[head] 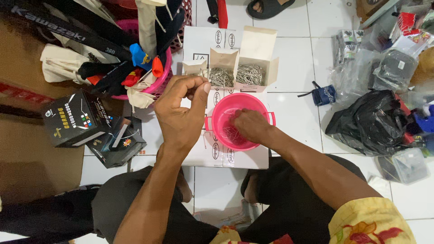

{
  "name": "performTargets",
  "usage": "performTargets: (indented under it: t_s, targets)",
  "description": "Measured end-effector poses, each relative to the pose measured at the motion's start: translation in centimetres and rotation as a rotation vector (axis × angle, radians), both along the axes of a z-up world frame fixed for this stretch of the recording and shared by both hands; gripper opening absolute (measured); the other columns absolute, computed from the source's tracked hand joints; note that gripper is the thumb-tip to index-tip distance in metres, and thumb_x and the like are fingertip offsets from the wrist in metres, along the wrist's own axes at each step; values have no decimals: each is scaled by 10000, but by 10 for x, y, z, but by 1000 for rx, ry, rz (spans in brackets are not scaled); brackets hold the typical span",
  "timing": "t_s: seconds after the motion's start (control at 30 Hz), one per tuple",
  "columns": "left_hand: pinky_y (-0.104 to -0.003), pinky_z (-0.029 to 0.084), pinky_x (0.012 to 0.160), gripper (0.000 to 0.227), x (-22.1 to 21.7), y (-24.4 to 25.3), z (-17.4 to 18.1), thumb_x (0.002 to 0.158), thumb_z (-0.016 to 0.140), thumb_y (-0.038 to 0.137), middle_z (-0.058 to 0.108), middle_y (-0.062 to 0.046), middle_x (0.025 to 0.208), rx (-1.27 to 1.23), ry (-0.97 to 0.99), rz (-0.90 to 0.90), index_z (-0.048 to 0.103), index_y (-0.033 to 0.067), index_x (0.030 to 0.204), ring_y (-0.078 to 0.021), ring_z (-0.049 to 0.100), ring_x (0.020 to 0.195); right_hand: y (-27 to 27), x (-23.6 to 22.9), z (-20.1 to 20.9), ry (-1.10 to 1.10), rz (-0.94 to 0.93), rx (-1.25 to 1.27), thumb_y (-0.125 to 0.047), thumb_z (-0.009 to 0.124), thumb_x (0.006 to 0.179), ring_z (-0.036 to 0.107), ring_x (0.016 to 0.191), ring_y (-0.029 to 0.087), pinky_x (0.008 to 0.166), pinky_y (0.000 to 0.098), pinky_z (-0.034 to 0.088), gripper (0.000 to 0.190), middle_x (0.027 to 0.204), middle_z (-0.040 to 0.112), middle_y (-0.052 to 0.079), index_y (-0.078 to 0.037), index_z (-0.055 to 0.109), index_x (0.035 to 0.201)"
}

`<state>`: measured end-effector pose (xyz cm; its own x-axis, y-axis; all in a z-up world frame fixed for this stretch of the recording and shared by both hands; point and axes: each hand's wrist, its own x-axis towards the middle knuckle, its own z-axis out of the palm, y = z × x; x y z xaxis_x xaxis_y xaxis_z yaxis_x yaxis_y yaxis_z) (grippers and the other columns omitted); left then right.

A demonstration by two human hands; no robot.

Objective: The person sits on the floor and repeatedly picks small metal wire pieces from a pink bowl, then bends and twists them into hanger shapes by hand. The formed hangers are placed into a cardboard box with compartments.

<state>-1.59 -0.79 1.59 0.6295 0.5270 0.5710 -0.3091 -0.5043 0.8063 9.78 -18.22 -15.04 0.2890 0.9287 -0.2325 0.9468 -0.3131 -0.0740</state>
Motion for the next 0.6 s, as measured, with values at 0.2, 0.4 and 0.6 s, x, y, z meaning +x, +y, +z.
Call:
performTargets:
  t_s: [0.2,0.4,0.6]
  targets:
    - [-305,505,636,45,-1,-2,2,950,738,35,690,-89,832,11,-1,-5,726,45,907,-189,619,687,3,0,-62,-168,75,2,-140,632,860,708,849,264,698,374,603,105,871,691,79,-125,735,846]
    - [-308,506,642,48,-3,1,-2,950,747,35,674,-90,811,39,9,-2,729,44,907,-195,617,688,9,-3,-74,-105,41,5,-153,551,869,722,833,298,727,426,588,151,865,696,106,-117,690,913]
    - [-320,504,645,30,-7,3,0,957,748,33,672,-102,811,35,28,1,738,38,929,-195,612,688,1,-1,-40,-51,28,67,-141,568,839,725,829,338,723,454,600,153,883,697,124,-109,678,940]
